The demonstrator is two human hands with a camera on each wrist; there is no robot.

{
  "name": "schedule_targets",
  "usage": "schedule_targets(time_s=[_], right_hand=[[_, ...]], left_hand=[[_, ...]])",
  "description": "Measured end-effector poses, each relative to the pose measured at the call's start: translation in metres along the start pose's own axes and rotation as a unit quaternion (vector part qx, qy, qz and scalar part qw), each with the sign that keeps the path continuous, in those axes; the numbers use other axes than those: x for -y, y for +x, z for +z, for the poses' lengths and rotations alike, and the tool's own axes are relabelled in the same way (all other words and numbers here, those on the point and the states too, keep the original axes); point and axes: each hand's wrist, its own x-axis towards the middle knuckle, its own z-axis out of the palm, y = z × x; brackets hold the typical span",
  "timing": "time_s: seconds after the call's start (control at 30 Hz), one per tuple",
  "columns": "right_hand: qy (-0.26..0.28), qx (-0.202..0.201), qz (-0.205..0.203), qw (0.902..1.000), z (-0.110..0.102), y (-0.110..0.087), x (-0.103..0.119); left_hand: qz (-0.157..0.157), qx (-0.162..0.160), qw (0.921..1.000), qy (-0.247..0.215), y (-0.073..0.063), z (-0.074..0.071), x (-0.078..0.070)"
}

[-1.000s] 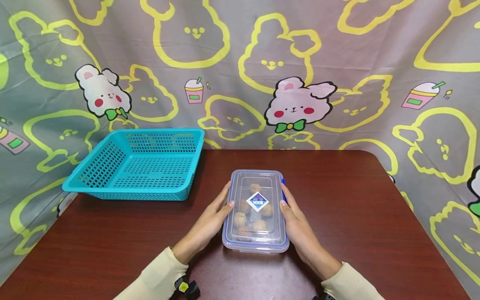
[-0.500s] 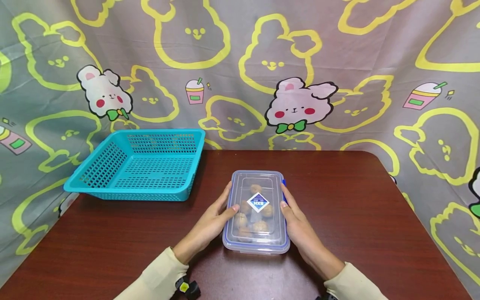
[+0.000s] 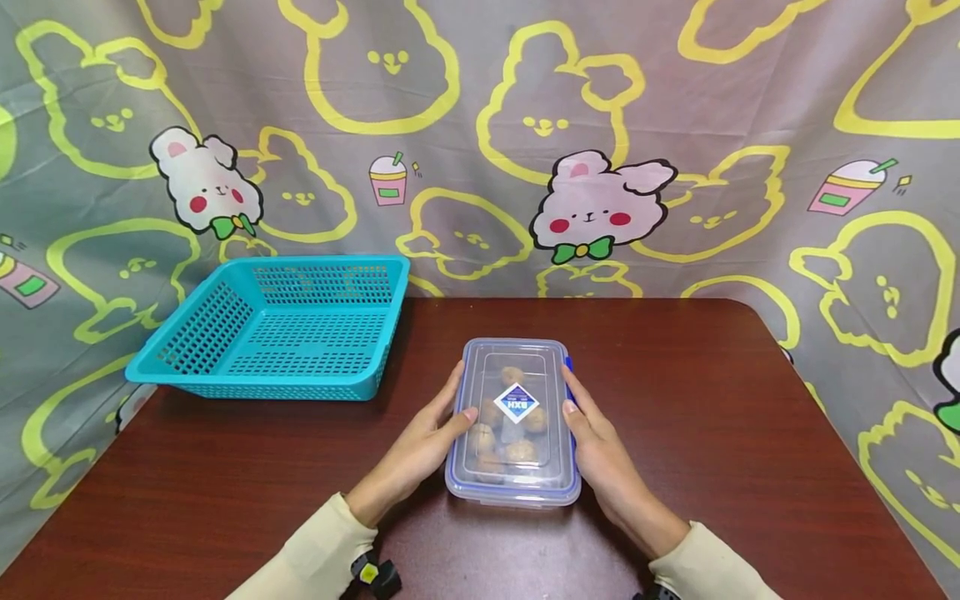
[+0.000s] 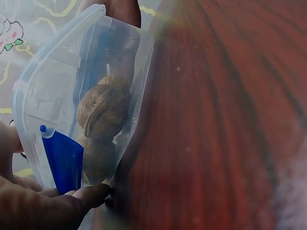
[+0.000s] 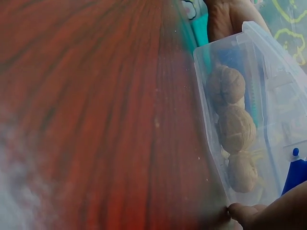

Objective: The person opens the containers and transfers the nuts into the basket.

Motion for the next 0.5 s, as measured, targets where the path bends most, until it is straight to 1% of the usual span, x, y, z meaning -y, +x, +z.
schedule_targets(time_s=[0.17,0.37,0.5], right_hand=[[0.002,-0.005,0.000,1.0000,0.001,0.002,0.001],[0.004,-0.002,-0.003,1.0000,-0.003,0.003,-0.002],[-0.018,0.004,-0.007,0.9998,-0.009,0.000,-0.008]], left_hand=[[-0.001,-0.007,0.9998,0.017,-0.001,-0.001,0.000],[0.001,-0.011,0.9998,0.017,0.000,-0.002,-0.001],[-0.002,-0.009,0.9996,0.025,0.000,-0.001,-0.002]])
